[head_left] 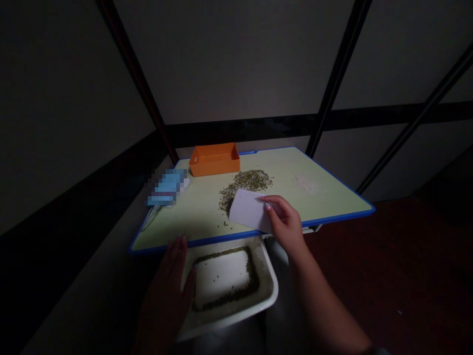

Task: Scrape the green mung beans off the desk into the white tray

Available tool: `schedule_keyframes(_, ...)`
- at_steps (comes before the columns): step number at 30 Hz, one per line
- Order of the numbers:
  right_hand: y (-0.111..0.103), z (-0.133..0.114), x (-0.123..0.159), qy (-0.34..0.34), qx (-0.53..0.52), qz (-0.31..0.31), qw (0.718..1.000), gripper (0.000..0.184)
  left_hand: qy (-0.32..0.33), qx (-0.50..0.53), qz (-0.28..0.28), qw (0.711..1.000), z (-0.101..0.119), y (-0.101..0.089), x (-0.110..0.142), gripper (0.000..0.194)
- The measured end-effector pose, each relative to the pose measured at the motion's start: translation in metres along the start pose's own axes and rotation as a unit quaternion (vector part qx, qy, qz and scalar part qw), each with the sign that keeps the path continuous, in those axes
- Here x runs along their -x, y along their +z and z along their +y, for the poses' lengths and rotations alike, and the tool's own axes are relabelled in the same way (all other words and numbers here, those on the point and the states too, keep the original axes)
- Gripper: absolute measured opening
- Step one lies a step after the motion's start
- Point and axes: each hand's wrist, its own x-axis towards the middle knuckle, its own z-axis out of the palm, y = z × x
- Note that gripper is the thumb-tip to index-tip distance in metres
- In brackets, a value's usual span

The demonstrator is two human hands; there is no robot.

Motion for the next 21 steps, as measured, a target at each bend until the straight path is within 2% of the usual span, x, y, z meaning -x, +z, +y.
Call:
schedule_keyframes(5,0.008,-0.002,0.005,0.005,-0.004,-0.021,1.000,0.018,0.001,0.001,0.009,1.000,0.000,0.001,0.000,0.069)
schedule_keyframes(12,0.009,-0.003,0.004,0.013,0.005,-0.008,1.000,0.017,0.017,-0.005,0.026,0.999,0.004,-0.003,-0.002,0.067)
schedule_keyframes(21,0.027,-0.010,0.008,0.007,0.025,-0.051,0.998,0.018,-0.002,0.022,0.020,1.000,0.005,-0.002,0.000,0.067)
